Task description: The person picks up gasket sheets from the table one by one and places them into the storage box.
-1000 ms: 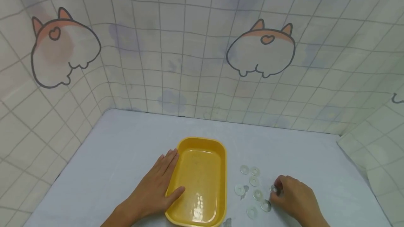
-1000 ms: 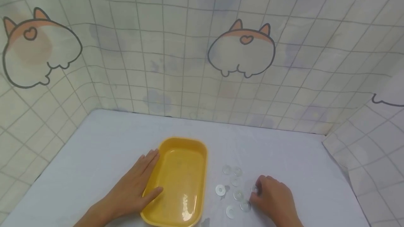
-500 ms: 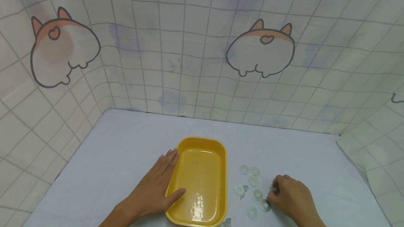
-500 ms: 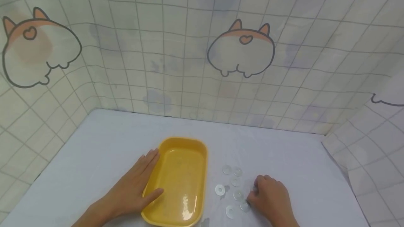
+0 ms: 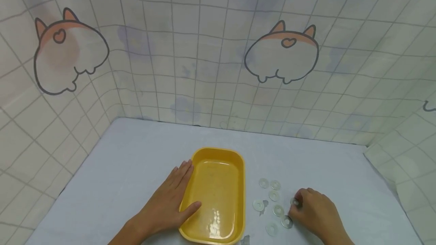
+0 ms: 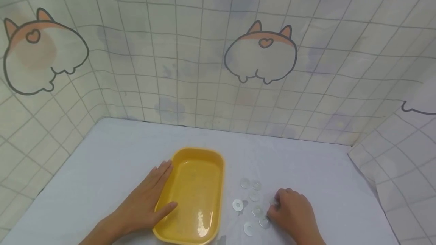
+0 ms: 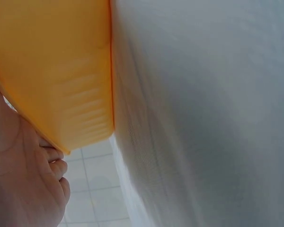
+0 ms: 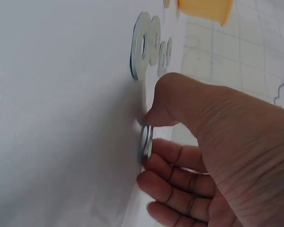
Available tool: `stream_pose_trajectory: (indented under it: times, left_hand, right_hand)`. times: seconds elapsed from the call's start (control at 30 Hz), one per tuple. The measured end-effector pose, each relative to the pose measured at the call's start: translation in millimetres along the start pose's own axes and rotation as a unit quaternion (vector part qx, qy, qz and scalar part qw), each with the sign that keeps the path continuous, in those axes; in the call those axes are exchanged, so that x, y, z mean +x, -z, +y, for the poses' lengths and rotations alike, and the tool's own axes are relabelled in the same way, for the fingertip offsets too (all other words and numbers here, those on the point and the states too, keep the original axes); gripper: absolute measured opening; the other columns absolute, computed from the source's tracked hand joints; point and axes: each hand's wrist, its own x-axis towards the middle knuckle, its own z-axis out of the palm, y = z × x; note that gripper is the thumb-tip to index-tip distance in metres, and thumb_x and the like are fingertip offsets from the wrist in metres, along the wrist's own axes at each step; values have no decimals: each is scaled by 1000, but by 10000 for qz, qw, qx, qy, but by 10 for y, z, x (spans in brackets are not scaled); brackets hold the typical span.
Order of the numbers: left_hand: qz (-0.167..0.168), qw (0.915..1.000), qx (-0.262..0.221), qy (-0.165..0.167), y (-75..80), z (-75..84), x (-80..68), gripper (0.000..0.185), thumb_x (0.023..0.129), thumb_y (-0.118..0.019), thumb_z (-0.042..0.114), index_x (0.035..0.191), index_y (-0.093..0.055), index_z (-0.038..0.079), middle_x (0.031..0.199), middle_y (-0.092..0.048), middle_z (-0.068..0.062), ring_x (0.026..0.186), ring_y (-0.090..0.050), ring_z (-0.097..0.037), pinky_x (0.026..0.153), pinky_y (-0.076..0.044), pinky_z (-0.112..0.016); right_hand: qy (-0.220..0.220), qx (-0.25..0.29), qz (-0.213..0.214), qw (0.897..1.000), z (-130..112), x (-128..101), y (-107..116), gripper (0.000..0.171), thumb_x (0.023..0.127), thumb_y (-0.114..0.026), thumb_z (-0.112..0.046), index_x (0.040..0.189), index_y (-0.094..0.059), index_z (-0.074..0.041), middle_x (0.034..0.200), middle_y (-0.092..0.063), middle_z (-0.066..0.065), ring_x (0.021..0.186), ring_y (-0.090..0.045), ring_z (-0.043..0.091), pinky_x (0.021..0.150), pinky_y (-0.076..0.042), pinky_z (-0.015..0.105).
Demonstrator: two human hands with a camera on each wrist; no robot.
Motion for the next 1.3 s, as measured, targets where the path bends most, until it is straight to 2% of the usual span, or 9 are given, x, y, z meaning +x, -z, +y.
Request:
stream_pose_trajectory:
  times: [0.23, 0.37, 0.57, 0.73, 1.07, 1.3]
  left_hand:
    - [-177, 9997, -121, 66, -14, -2, 14, 94, 103, -54, 61, 167, -23, -1, 177, -22, -15, 165, -25, -31, 134, 11, -19]
    - [-65, 9999, 73, 63, -4, -23, -17, 94, 102, -56, 60, 166, -25, -1, 177, -24, -16, 164, -27, -32, 135, 10, -20]
    - [-39, 9999, 142, -17, -3, -9, -15, 91, 104, -55, 56, 166, -24, -2, 176, -25, -17, 164, -28, -33, 135, 10, -21]
    - [-48, 9998, 209, -1, -5, 13, 7, 90, 103, -56, 53, 166, -25, -2, 176, -24, -17, 164, -28, -33, 136, 10, -22]
    - [-62, 9997, 215, 48, 4, 2, -8, 91, 102, -60, 51, 167, -24, -2, 177, -22, -16, 165, -27, -32, 135, 12, -22]
    - [57, 9996, 275, -102, -8, 5, 9, 91, 101, -61, 51, 166, -26, -3, 176, -26, -18, 163, -30, -34, 136, 11, -23]
  right_hand:
    - [294, 340, -138, 9989, 177, 33, 17, 19, 79, -83, -24, 94, -78, -15, 85, -71, -6, 81, -64, 11, 78, -60, 42]
    - [553, 554, 33, 9969, 204, 60, 29, 16, 80, -84, -22, 95, -79, -17, 89, -74, -7, 85, -68, 12, 81, -63, 43]
    - [650, 665, 393, 9949, 157, 54, 72, 17, 77, -86, -19, 92, -79, -18, 87, -76, -8, 84, -69, 10, 78, -63, 41]
    - [755, 754, 557, 9927, 29, 89, 135, 16, 79, -85, -20, 94, -78, -19, 88, -74, -8, 87, -67, 10, 80, -62, 41]
    - [1140, 894, 797, 9862, -401, 242, 281, 17, 79, -84, -20, 96, -78, -19, 91, -76, -6, 90, -70, 15, 86, -63, 44]
    - [1278, 997, 943, 9823, -630, 263, 315, 15, 81, -84, -22, 95, -78, -21, 91, -75, -8, 91, -70, 16, 87, -64, 42]
